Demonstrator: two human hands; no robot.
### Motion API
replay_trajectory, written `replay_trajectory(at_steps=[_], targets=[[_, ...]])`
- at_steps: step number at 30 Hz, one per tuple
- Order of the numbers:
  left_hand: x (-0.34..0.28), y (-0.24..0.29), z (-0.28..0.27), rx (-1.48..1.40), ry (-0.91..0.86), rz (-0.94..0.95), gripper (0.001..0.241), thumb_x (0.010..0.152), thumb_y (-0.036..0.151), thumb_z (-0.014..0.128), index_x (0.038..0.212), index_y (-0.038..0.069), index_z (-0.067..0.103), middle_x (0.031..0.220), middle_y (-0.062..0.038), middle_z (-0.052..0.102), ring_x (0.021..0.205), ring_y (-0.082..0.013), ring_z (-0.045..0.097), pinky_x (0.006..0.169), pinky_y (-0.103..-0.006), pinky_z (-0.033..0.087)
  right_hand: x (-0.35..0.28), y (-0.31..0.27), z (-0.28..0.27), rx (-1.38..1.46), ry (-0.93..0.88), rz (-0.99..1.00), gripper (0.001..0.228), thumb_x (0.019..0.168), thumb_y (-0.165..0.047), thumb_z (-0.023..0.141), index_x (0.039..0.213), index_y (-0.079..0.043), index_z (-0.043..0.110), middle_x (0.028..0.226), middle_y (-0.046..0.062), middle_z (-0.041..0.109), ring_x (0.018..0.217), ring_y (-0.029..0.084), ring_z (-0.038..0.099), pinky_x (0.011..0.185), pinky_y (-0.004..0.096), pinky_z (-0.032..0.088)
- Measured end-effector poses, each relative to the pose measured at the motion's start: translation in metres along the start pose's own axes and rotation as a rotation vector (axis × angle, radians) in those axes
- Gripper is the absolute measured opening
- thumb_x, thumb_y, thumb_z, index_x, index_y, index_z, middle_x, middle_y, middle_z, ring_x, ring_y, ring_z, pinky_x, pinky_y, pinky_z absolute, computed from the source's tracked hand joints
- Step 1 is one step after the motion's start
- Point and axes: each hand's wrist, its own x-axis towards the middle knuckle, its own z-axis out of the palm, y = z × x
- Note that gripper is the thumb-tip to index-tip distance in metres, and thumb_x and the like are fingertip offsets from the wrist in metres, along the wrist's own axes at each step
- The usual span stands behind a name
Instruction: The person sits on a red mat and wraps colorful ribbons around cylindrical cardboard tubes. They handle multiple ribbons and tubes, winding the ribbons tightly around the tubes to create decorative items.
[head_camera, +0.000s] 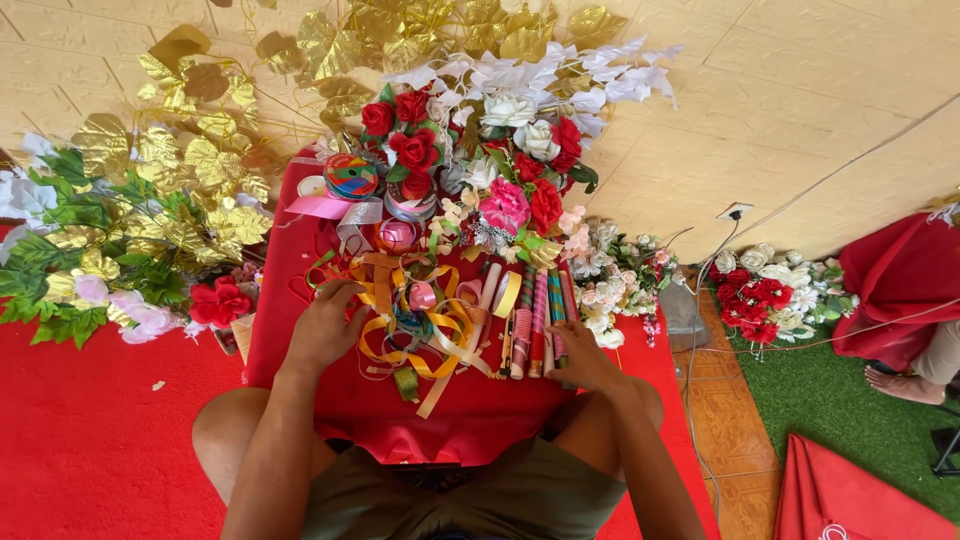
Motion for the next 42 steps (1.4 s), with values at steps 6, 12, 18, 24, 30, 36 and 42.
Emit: replay_trajectory(at_steps=[6,12,18,24,30,36,42], targets=[[0.000,0.006,-0.006,-0.004,-0.014,-0.009,0.027,0.096,0.015,0.068,0.121,0.005,0.069,0.125,-0.016,0.064,0.099,-0.0335,0.076,0.072,-0.0432,0.065,-0.001,-0.011,0.020,-0.330,-0.012,0.053,0.095,0.068,-0.027,0.085,0.152,-0.012,0.044,0.151,0.018,0.034,0.146,0.048,0.030,0.108,0.056,0.051],[0.000,0.003,-0.002,-0.003,0.000,0.010,0.026,0.094,0.015,0.070,0.119,0.005,0.070,0.123,-0.015,0.065,0.097,-0.0332,0.077,0.071,-0.0436,0.065,-0.004,-0.008,0.045,-0.478,0.062,-0.054,0.090,0.073,-0.010,0.066,0.157,-0.008,0.033,0.147,0.016,0.039,0.148,0.042,0.030,0.111,0.054,0.047],[0.000,0.002,0.001,0.009,0.042,0.040,0.022,0.094,0.014,0.070,0.115,0.007,0.071,0.117,-0.012,0.067,0.091,-0.0325,0.077,0.068,-0.0430,0.065,0.001,0.017,0.053,-0.560,0.217,-0.223,0.093,0.069,-0.014,0.059,0.159,-0.007,0.035,0.136,0.013,0.053,0.138,0.036,0.046,0.113,0.049,0.042],[0.002,0.000,0.004,0.024,0.172,0.101,0.015,0.094,0.009,0.067,0.108,0.011,0.073,0.110,-0.005,0.068,0.085,-0.0263,0.076,0.065,-0.0378,0.063,-0.034,-0.036,-0.017,-0.103,0.258,-0.212,0.093,0.073,-0.005,0.060,0.162,-0.005,0.031,0.132,0.023,0.065,0.125,0.046,0.060,0.111,0.055,0.045],[0.001,0.008,0.001,0.092,0.356,0.184,0.012,0.094,0.006,0.067,0.100,0.012,0.075,0.101,-0.002,0.069,0.078,-0.0230,0.075,0.063,-0.0337,0.062,-0.024,0.017,-0.018,0.594,0.544,-0.211,0.043,0.083,0.016,0.056,0.118,-0.001,0.075,0.124,0.023,0.072,0.114,0.040,0.070,0.090,0.050,0.062],[0.007,0.030,0.010,0.048,0.427,0.447,0.013,0.092,0.002,0.066,0.100,0.009,0.075,0.101,-0.006,0.072,0.084,-0.0213,0.073,0.069,-0.0306,0.062,-0.054,0.003,-0.056,1.039,0.642,-0.124,0.028,0.098,0.011,0.042,0.114,0.009,0.066,0.131,0.034,0.062,0.124,0.049,0.062,0.099,0.058,0.061],[0.019,0.096,0.035,-0.569,-0.105,0.426,0.038,0.102,0.024,0.055,0.135,0.007,0.051,0.118,-0.014,0.066,0.098,-0.0235,0.069,0.084,-0.0364,0.063,-0.054,-0.037,-0.067,1.288,0.514,-0.497,0.023,0.099,0.004,0.050,0.114,0.002,0.067,0.138,0.030,0.058,0.137,0.045,0.056,0.104,0.056,0.062]])
